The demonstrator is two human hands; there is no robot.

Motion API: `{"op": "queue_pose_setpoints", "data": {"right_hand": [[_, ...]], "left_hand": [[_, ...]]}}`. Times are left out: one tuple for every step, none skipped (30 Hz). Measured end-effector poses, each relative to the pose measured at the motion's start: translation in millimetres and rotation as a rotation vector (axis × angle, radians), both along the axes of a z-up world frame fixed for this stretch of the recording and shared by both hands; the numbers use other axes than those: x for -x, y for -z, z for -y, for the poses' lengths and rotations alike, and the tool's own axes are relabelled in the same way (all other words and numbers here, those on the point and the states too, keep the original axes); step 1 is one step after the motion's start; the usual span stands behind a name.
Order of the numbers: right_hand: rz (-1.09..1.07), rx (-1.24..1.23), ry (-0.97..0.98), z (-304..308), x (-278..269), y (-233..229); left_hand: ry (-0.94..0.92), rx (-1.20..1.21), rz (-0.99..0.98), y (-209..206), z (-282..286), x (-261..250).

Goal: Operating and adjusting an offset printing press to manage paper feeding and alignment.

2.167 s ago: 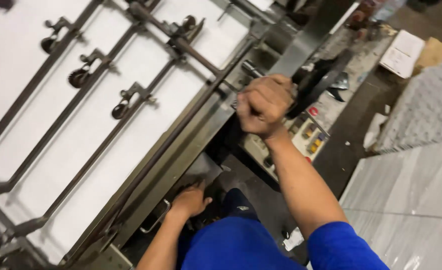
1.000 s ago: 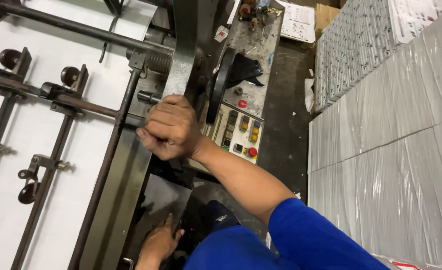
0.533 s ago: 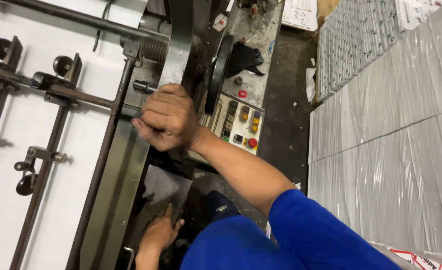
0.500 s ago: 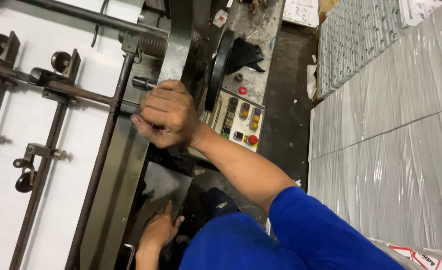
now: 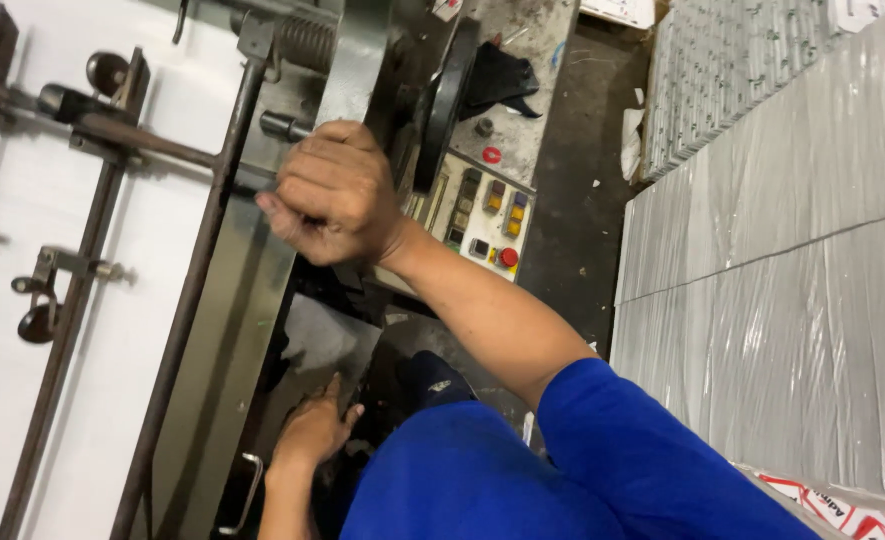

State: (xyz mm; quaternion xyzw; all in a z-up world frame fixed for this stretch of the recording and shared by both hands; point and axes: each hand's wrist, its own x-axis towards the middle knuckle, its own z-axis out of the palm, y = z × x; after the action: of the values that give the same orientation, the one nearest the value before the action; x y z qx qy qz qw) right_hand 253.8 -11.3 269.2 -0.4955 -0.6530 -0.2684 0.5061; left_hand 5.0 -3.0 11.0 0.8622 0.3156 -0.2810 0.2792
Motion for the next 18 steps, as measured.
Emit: {"op": "queue_pose_setpoints", "data": {"right_hand": [[-0.021,0.018,-0.041,4,-5,0],[0.053,0.018,-0.002,6,-9,2],[0.11,0.003,0.001,-3,-3,6],[0.073,0.005,-0.075,-2,-3,10],[0.102,-0.011,-0.064,-4,-6,15],[0.13,-0.028,-0.053,-9,-9,21],[0.11,-0.024,-0.126,-10,-6,21],[0.136,-0.022,-0.094,-11,-5,21],[0.166,-0.018,-0.054,-11,-7,20],[0.149,-0.013,-0.12,-11,-10,28],[0.173,0.008,-0.073,-11,-17,35],[0.197,0.028,-0.027,-13,-25,41],[0.184,0.029,-0.074,-10,-39,64],[0.017,0.113,-0.105,-10,-54,88],[-0.143,0.204,-0.13,-9,-72,110],[-0.147,0.212,-0.171,-9,-94,129],[-0.142,0.21,-0.201,-13,-111,145],[-0.136,0.209,-0.23,-18,-121,162]], "left_hand": [[-0.041,0.018,-0.021,1,3,-4],[-0.027,0.023,0.045,3,4,-6],[-0.049,0.01,0.095,4,-1,8],[-0.126,0.012,0.057,3,3,10],[-0.097,0.001,0.134,3,4,10],[-0.068,-0.016,0.209,5,2,9],[-0.142,-0.015,0.189,-3,4,11],[-0.154,-0.005,0.249,-11,4,11],[-0.159,0.003,0.313,-19,4,9],[-0.225,0.002,0.297,-13,7,12],[-0.185,-0.047,0.402,-7,8,13],[-0.143,-0.103,0.503,-1,9,13],[-0.188,-0.11,0.488,2,10,13],[-0.178,-0.129,0.5,5,11,12],[-0.164,-0.146,0.516,9,11,8],[-0.205,-0.152,0.505,9,14,11],[-0.203,-0.12,0.48,8,11,9],[-0.202,-0.087,0.457,6,8,7]]}}
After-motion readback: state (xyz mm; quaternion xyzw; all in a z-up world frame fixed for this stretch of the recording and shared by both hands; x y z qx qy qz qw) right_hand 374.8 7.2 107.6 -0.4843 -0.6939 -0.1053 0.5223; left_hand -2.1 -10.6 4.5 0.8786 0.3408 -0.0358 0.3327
